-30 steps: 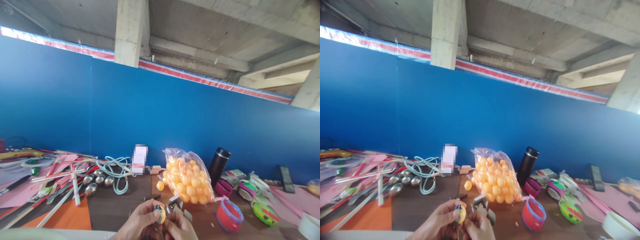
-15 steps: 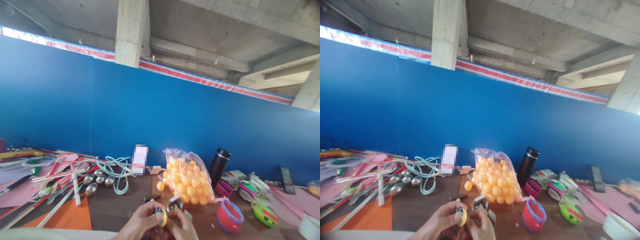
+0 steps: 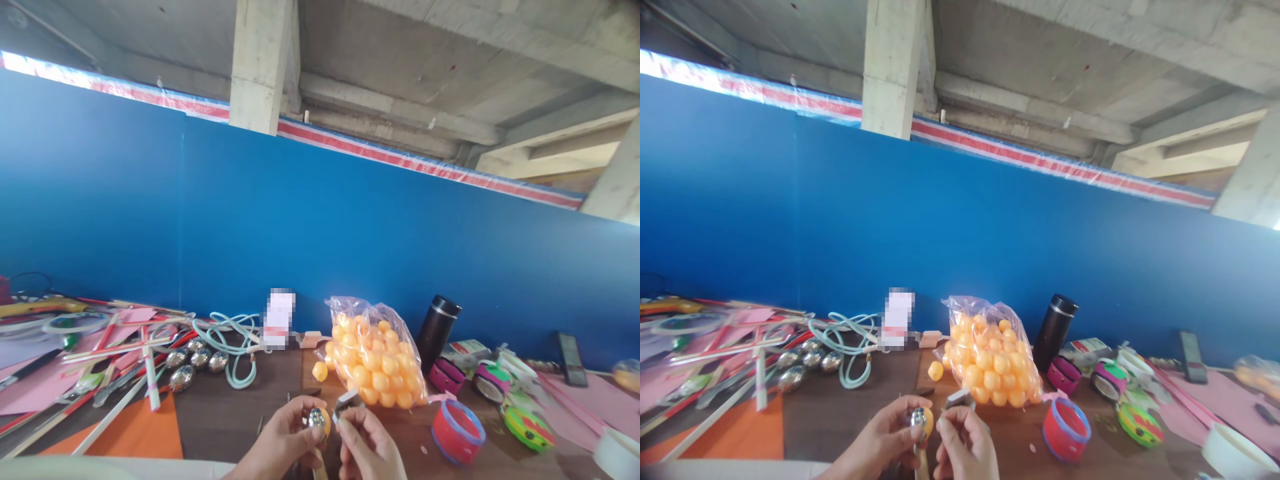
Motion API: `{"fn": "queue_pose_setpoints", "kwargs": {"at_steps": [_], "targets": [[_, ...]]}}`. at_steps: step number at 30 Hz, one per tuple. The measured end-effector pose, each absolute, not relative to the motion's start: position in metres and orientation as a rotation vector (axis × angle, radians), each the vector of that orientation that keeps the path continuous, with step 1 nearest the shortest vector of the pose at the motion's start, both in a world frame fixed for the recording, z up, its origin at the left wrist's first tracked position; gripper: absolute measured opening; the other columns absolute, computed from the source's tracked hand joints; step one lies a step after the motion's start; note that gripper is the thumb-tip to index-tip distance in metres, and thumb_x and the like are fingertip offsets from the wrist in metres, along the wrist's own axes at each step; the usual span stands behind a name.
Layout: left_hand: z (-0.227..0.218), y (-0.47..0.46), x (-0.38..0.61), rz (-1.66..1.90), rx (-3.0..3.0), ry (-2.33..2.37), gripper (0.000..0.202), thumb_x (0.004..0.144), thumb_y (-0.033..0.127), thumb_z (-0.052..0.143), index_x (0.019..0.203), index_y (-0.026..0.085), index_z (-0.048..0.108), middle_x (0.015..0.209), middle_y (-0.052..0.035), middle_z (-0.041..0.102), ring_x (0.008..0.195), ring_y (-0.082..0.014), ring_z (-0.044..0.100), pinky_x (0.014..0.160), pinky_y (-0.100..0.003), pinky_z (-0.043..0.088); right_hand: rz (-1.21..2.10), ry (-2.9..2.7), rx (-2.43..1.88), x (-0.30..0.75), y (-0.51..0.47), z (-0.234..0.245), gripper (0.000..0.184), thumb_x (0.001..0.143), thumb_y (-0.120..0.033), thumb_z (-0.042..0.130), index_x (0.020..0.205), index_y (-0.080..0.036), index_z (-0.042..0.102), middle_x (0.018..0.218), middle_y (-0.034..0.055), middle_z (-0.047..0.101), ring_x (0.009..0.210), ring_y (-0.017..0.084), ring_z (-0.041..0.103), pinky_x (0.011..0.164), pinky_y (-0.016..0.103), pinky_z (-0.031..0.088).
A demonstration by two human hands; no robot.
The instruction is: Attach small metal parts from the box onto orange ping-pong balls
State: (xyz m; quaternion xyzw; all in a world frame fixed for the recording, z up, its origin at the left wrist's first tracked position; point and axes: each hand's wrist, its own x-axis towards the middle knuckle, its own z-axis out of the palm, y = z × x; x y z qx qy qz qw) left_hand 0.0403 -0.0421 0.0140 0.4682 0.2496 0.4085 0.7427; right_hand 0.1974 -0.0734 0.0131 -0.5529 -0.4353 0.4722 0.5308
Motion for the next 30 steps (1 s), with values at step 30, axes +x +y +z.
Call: {"fn": "queue_pose_setpoints", "kwargs": {"at_steps": [30], "targets": [[0.021,-0.047,0.04,1.029,1.471,0.742,0.041,0.066,0.032,0.069,0.102,0.017,0.057,0.087,-0.0036,0.062,0.076,-0.0148,0.054,0.067,-0.025,0.042,1.391,-0.961,-1.203,0.191,-0.076,0.015,0.044,0.057,-0.055,0.068,0.071,-0.017,0.053,0.036,-0.0092,0.048,0.023,0.0,0.036,0.027,0.01,0.025]]}}
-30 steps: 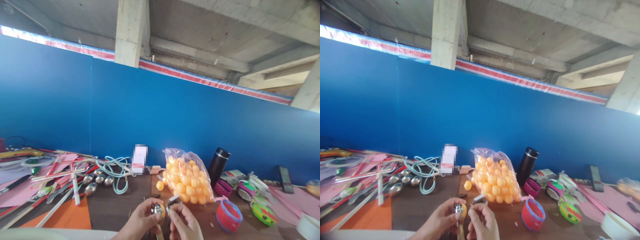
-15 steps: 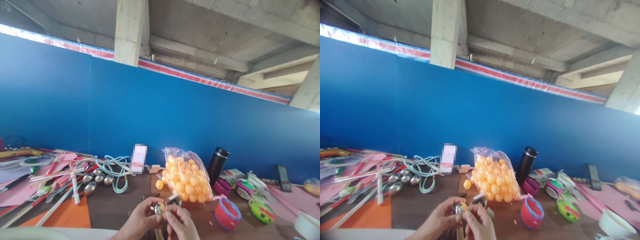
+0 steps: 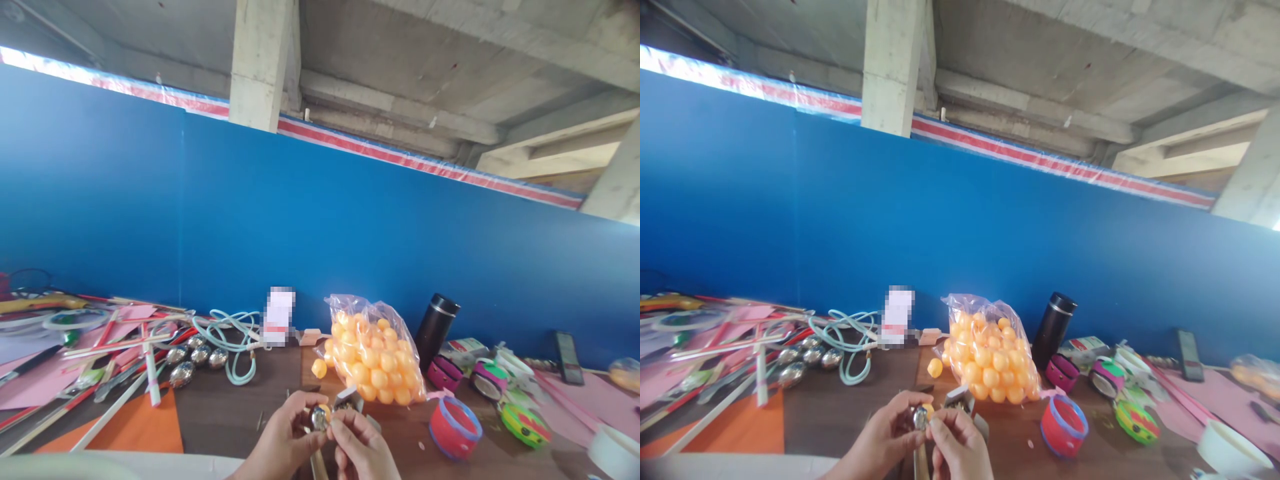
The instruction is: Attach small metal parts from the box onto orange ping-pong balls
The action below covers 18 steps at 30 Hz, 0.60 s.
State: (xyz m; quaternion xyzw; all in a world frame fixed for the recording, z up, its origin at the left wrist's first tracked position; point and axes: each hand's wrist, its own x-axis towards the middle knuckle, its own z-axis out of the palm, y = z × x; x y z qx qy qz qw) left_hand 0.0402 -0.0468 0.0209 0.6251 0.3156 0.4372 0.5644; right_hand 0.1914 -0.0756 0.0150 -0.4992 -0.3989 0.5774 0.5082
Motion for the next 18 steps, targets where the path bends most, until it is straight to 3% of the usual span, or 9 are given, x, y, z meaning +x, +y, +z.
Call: {"fn": "queue_pose_setpoints", "kwargs": {"at_steps": [9,18], "targets": [[0.016,-0.047,0.041,1.023,1.381,0.699,0.044,0.064,0.029,0.071,0.104,0.018,0.055,0.091,-0.0043,0.063,0.077,-0.0148,0.055,0.068,-0.025,0.043,1.389,-0.947,-1.19,0.192,-0.077,0.017,0.04,0.059,-0.054,0.068,0.067,-0.018,0.052,0.034,-0.0099,0.044,0.023,-0.001,0.034,0.027,0.01,0.023],[0.019,-0.048,0.041,0.995,1.237,0.623,0.036,0.066,0.03,0.07,0.096,0.015,0.058,0.077,-0.0021,0.062,0.066,-0.0119,0.054,0.056,-0.022,0.042,1.412,-0.952,-1.18,0.193,-0.077,0.017,0.04,0.061,-0.053,0.067,0.067,-0.018,0.05,0.034,-0.01,0.045,0.023,-0.001,0.035,0.027,0.009,0.023]]}}
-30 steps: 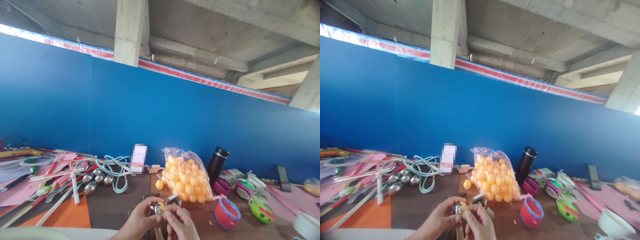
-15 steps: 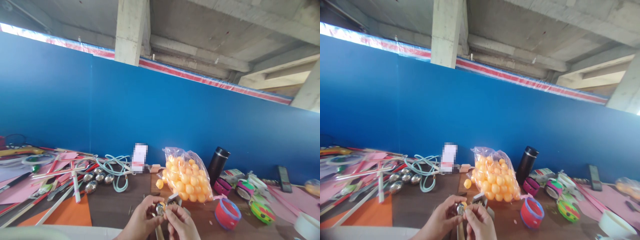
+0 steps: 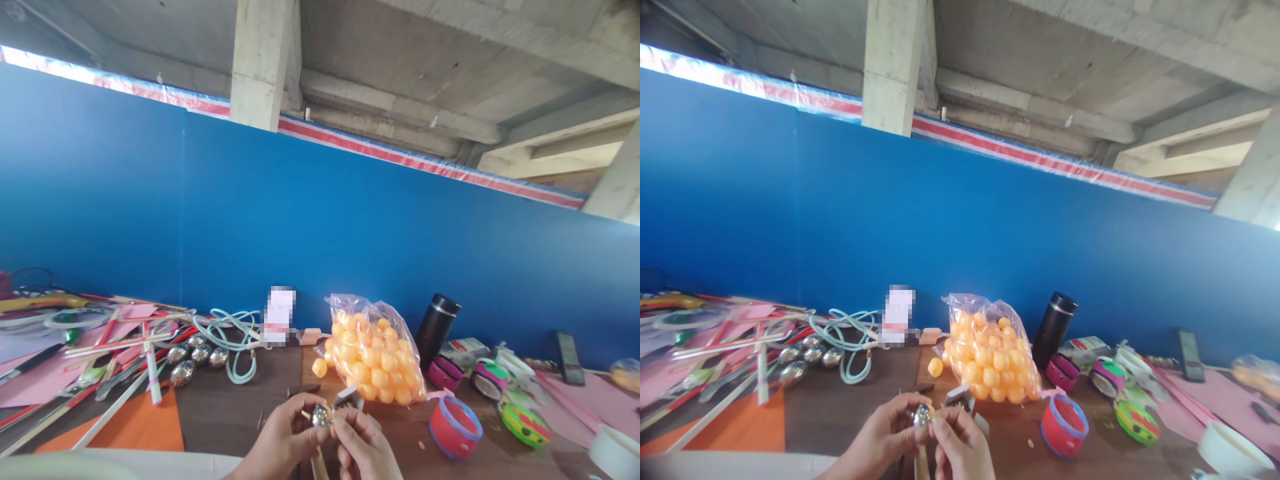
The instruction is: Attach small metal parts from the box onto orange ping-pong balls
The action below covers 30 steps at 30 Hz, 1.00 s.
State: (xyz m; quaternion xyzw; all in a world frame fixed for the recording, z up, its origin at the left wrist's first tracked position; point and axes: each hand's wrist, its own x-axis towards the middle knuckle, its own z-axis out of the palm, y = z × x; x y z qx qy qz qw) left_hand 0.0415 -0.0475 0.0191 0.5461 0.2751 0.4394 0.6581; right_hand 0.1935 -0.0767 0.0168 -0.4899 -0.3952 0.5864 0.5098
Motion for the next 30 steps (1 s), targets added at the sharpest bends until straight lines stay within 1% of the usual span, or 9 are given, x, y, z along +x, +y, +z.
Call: {"fn": "queue_pose_setpoints", "kwargs": {"at_steps": [5,11,15,22,30], "targets": [[0.027,-0.05,0.04,0.985,1.254,0.627,0.036,0.066,0.034,0.068,0.095,0.014,0.06,0.08,-0.0046,0.063,0.07,-0.0156,0.056,0.056,-0.026,0.047,1.407,-0.977,-1.167,0.195,-0.076,0.014,0.039,0.062,-0.053,0.066,0.068,-0.017,0.051,0.034,-0.0099,0.045,0.024,-0.001,0.036,0.027,0.009,0.023],[0.023,-0.048,0.04,0.993,1.226,0.62,0.041,0.065,0.035,0.069,0.1,0.015,0.06,0.085,-0.0057,0.064,0.071,-0.0157,0.058,0.061,-0.028,0.049,1.407,-0.974,-1.164,0.194,-0.077,0.015,0.038,0.063,-0.052,0.066,0.066,-0.018,0.05,0.034,-0.0101,0.044,0.024,-0.001,0.035,0.027,0.01,0.023],[0.017,-0.046,0.041,1.003,1.197,0.572,0.043,0.066,0.032,0.07,0.104,0.016,0.059,0.087,-0.0058,0.065,0.073,-0.016,0.057,0.062,-0.029,0.049,1.405,-0.987,-1.162,0.193,-0.076,0.016,0.039,0.063,-0.053,0.066,0.066,-0.017,0.051,0.034,-0.01,0.045,0.023,-0.001,0.035,0.027,0.01,0.023],[0.013,-0.045,0.041,1.017,1.171,0.512,0.043,0.065,0.026,0.072,0.105,0.017,0.059,0.086,-0.0045,0.065,0.069,-0.0131,0.056,0.063,-0.028,0.046,1.394,-0.993,-1.162,0.192,-0.077,0.017,0.039,0.063,-0.053,0.065,0.067,-0.017,0.051,0.035,-0.0099,0.045,0.023,-0.001,0.034,0.027,0.01,0.022],[0.013,-0.044,0.041,1.025,1.2,0.557,0.045,0.063,0.027,0.073,0.104,0.017,0.059,0.083,-0.0032,0.065,0.068,-0.0121,0.054,0.063,-0.026,0.044,1.39,-0.984,-1.144,0.191,-0.078,0.02,0.038,0.063,-0.052,0.066,0.066,-0.017,0.051,0.034,-0.01,0.044,0.023,-0.001,0.033,0.027,0.011,0.023]]}}
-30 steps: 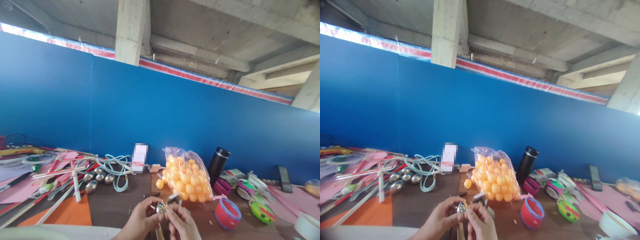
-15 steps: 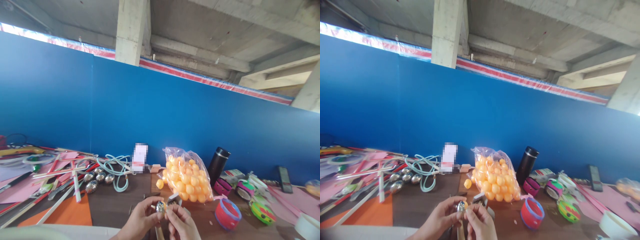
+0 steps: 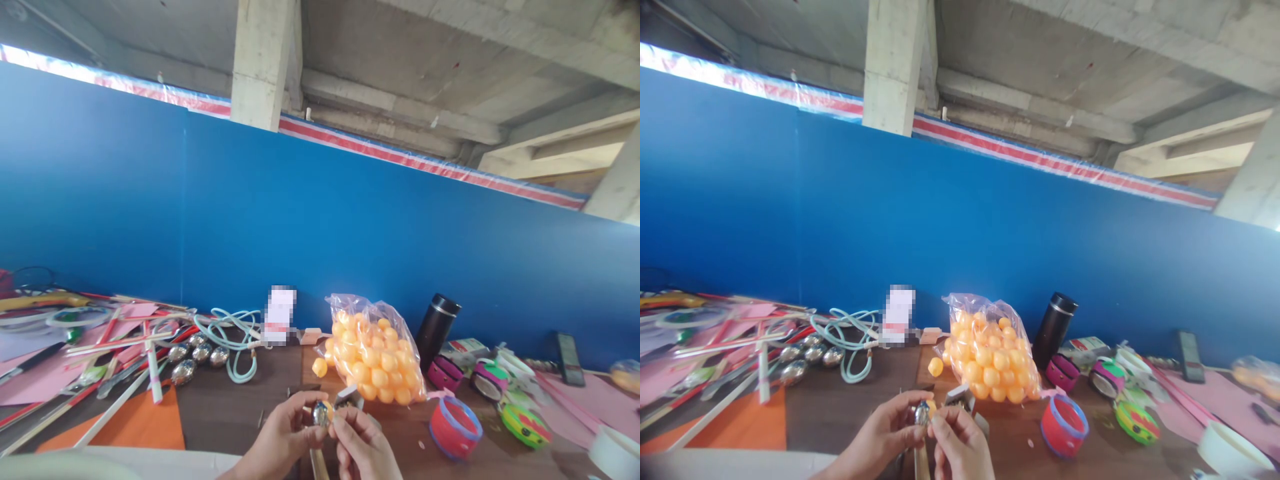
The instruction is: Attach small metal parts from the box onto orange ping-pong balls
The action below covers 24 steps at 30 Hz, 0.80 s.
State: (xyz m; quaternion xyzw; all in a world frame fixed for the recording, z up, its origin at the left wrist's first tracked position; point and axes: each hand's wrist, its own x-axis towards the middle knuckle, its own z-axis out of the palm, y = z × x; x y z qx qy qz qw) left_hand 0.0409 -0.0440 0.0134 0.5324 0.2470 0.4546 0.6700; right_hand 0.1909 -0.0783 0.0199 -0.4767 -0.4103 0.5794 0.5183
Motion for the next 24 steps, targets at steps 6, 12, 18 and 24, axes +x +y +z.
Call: {"fn": "queue_pose_setpoints", "kwargs": {"at_steps": [6,12,18,24], "targets": [[0.0136,-0.0455,0.0405,1.046,1.301,0.631,0.045,0.062,0.029,0.073,0.104,0.018,0.06,0.086,-0.0035,0.065,0.076,-0.015,0.055,0.068,-0.026,0.043,1.396,-0.999,-1.137,0.1919,-0.0776,0.0194,0.037,0.065,-0.052,0.065,0.066,-0.017,0.051,0.035,-0.01,0.044,0.023,-0.001,0.034,0.027,0.01,0.022],[0.0108,-0.0443,0.0392,1.066,1.41,0.64,0.042,0.066,0.027,0.07,0.105,0.019,0.058,0.092,-0.0055,0.064,0.083,-0.0174,0.056,0.073,-0.028,0.044,1.396,-0.989,-1.141,0.1911,-0.0787,0.0217,0.038,0.064,-0.051,0.066,0.066,-0.017,0.05,0.035,-0.0105,0.043,0.023,-0.002,0.032,0.027,0.01,0.022],[0.0143,-0.0458,0.0393,1.08,1.412,0.624,0.039,0.067,0.021,0.068,0.104,0.02,0.057,0.093,-0.0049,0.062,0.085,-0.0175,0.056,0.074,-0.028,0.045,1.391,-0.979,-1.146,0.1914,-0.0782,0.0205,0.038,0.063,-0.052,0.067,0.066,-0.017,0.051,0.034,-0.0101,0.044,0.023,-0.001,0.032,0.027,0.01,0.022],[0.0156,-0.0466,0.0395,1.074,1.434,0.632,0.037,0.068,0.019,0.067,0.104,0.02,0.057,0.094,-0.0043,0.061,0.084,-0.0169,0.056,0.073,-0.027,0.045,1.39,-0.996,-1.146,0.1922,-0.0775,0.0178,0.038,0.063,-0.052,0.066,0.066,-0.018,0.051,0.035,-0.01,0.044,0.023,-0.001,0.033,0.027,0.01,0.022]]}}
